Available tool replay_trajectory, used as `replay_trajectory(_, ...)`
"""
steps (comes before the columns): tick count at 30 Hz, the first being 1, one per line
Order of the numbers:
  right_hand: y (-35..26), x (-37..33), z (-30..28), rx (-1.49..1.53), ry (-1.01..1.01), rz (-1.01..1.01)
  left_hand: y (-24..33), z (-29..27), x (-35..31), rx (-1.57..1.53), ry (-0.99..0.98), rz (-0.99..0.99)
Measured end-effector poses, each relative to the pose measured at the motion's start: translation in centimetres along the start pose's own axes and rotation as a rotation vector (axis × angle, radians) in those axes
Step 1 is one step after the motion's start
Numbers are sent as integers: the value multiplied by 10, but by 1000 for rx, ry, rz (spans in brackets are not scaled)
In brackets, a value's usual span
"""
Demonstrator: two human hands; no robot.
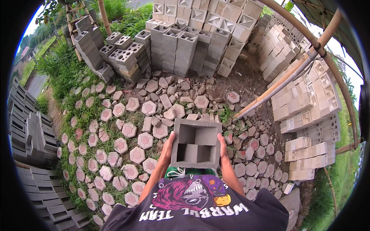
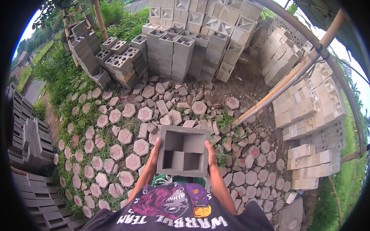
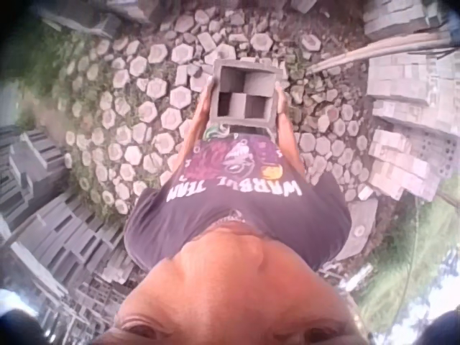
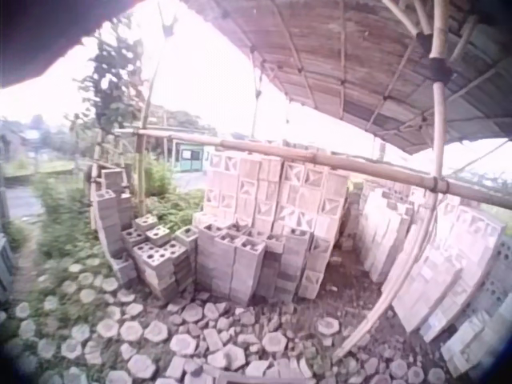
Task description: The person picks up concrete ventilation blocks from a pile on the ground and stacks them onto other piles or places them onto a plastic sheet.
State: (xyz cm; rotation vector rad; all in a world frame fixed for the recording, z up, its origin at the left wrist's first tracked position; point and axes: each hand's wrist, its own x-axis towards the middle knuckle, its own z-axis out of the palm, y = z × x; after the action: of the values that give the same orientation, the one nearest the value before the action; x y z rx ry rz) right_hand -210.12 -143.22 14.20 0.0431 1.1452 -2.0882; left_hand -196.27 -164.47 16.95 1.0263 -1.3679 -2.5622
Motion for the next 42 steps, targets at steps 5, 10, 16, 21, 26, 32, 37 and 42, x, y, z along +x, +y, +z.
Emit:
replay_trajectory(5,-25,121,33,-35,-69,58,43,-15,101,-84,25,31)
replay_trajectory(10,-50,270,45,-56,-163,76,112,-10,203,-86,144,107)
replay_trajectory(16,-109,372,79,-35,-161,238,193,14,283,-102,234,101)
replay_trajectory(21,-128,423,74,-66,-89,231,222,28,334,-80,295,19)
replay_trajectory(26,-146,457,64,-53,16,193,227,34,399,-58,152,7)
replay_trajectory(32,-143,513,29,-91,184,131,222,25,489,7,104,-148)
replay_trajectory(37,-122,581,5,-206,317,141,210,4,570,74,116,-239)
replay_trajectory(42,-121,666,17,-281,320,281,237,-17,628,-17,247,-302)
